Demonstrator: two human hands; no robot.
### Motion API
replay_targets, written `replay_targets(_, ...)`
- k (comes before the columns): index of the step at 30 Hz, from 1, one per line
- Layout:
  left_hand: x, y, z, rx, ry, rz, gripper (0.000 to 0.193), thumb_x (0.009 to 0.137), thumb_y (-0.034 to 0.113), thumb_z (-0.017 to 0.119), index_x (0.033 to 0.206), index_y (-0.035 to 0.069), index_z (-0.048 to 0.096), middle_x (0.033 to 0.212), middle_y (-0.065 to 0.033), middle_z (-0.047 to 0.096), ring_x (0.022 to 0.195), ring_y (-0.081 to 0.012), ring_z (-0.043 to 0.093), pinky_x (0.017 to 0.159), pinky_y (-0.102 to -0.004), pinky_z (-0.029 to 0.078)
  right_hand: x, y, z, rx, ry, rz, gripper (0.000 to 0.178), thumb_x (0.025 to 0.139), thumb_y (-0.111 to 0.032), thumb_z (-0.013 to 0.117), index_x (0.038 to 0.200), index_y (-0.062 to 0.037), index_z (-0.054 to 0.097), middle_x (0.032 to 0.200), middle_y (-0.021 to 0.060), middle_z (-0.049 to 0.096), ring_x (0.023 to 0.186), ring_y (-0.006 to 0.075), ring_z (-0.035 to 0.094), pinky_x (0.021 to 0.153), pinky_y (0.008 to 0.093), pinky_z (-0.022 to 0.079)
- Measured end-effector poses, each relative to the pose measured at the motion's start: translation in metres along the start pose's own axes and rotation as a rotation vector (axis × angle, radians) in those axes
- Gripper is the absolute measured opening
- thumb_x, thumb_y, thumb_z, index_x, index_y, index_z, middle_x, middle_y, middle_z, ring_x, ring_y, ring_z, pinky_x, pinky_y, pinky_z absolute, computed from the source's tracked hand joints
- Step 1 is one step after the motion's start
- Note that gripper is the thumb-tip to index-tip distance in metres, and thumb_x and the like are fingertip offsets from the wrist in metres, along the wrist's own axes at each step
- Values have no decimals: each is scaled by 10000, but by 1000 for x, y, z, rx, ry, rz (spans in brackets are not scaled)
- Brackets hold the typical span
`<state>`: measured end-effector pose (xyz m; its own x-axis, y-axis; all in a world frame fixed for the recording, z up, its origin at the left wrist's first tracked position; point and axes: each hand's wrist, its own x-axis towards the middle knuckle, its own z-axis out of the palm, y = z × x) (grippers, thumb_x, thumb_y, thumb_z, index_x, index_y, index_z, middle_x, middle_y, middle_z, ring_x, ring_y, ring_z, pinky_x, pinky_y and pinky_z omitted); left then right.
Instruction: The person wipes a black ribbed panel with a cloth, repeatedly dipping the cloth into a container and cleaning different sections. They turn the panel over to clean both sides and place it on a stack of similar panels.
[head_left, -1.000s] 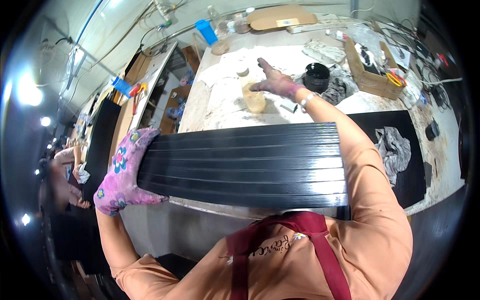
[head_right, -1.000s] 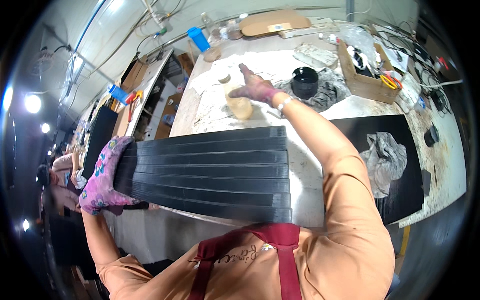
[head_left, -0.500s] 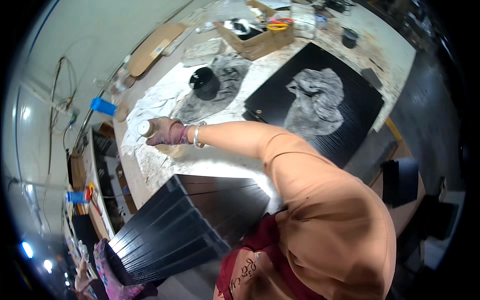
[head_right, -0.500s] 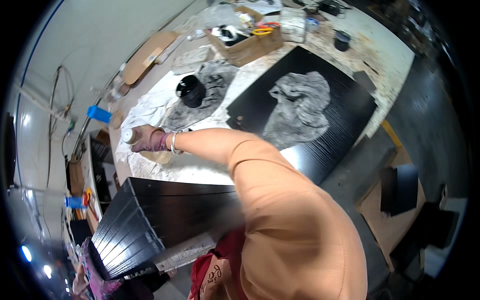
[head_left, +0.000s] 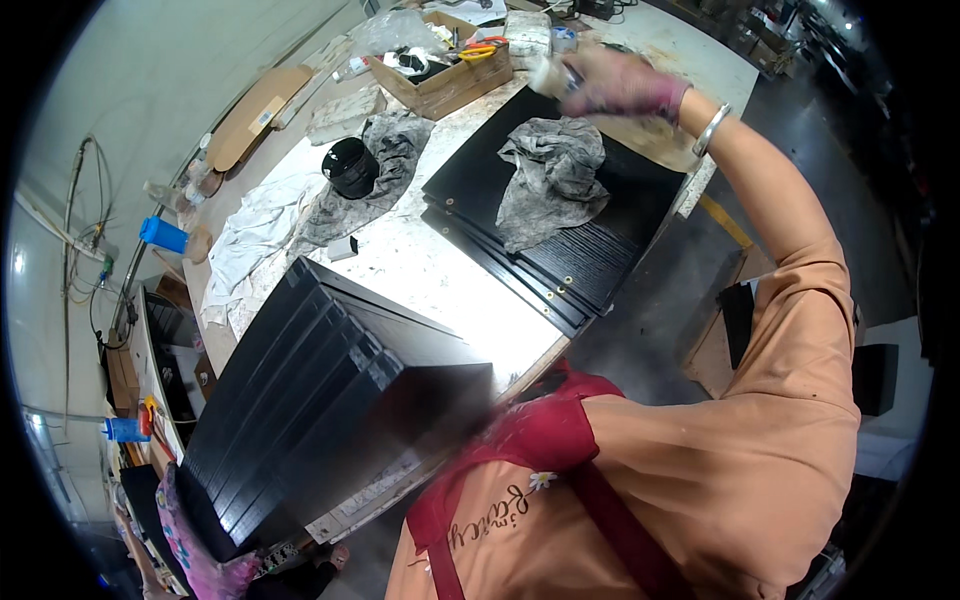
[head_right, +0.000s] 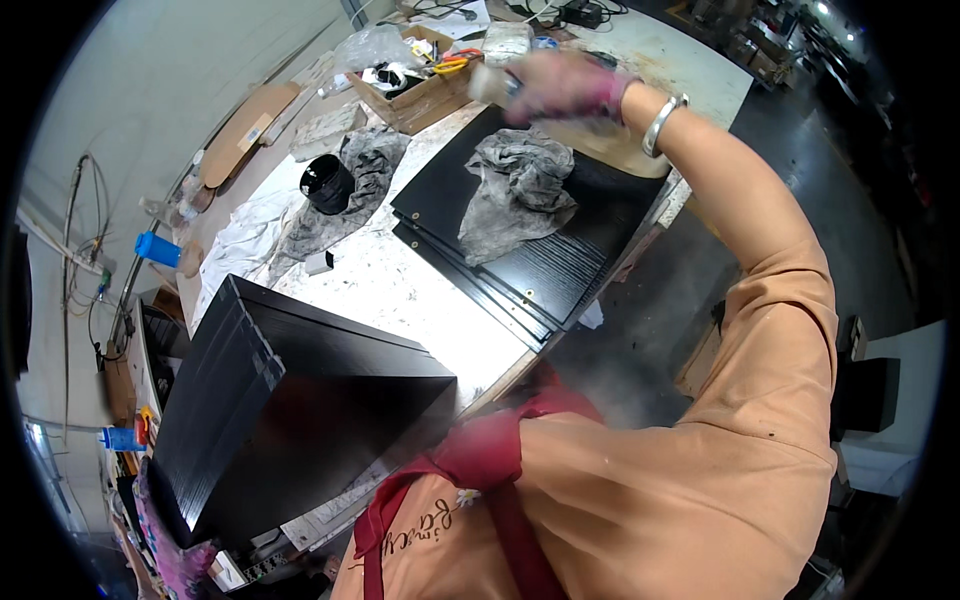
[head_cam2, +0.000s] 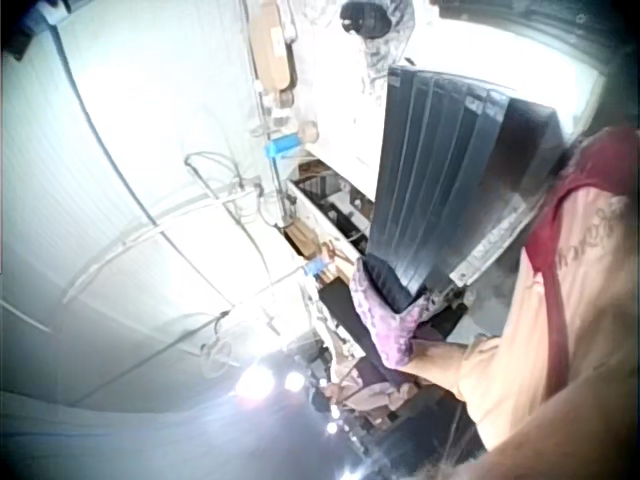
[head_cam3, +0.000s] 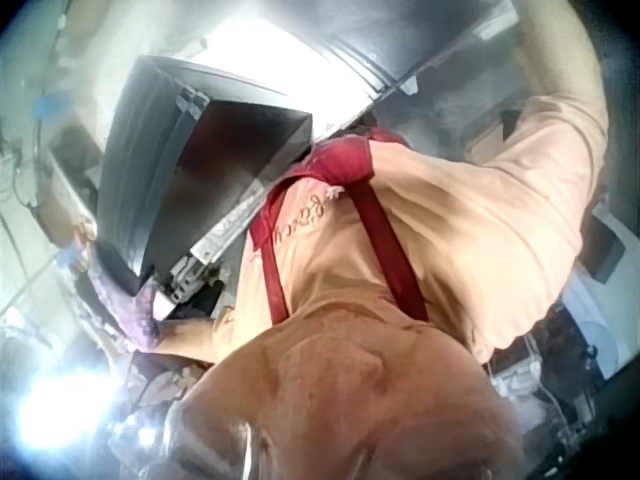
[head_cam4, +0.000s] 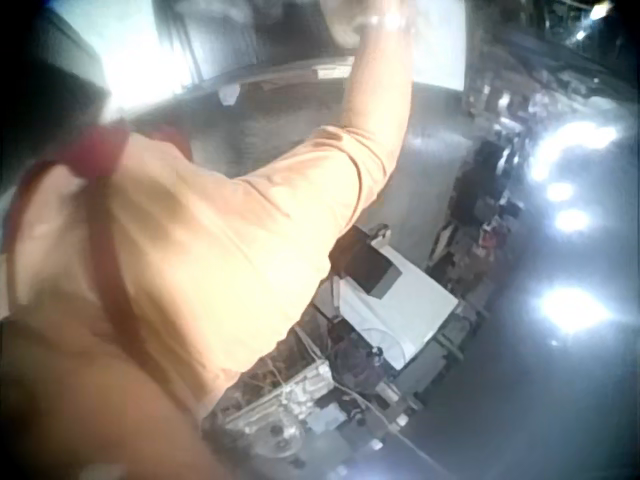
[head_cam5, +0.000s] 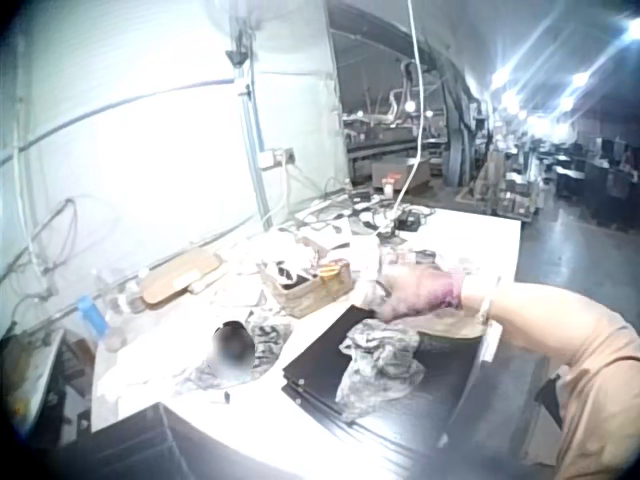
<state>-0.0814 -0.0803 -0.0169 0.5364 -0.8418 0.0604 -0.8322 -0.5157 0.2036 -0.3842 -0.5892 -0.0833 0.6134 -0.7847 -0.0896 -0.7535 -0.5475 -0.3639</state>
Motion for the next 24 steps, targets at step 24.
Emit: replay_targets(24, -6, -5, -5, 1, -12, 2, 964, 672, 523, 681, 1380, -9, 301, 1416, -183, 333, 1329, -315, 280, 1094, -394, 196, 16, 79, 75, -775, -286, 13, 224, 677, -217, 628, 834, -73, 698, 839, 144, 671, 834, 295, 652, 722, 364, 505)
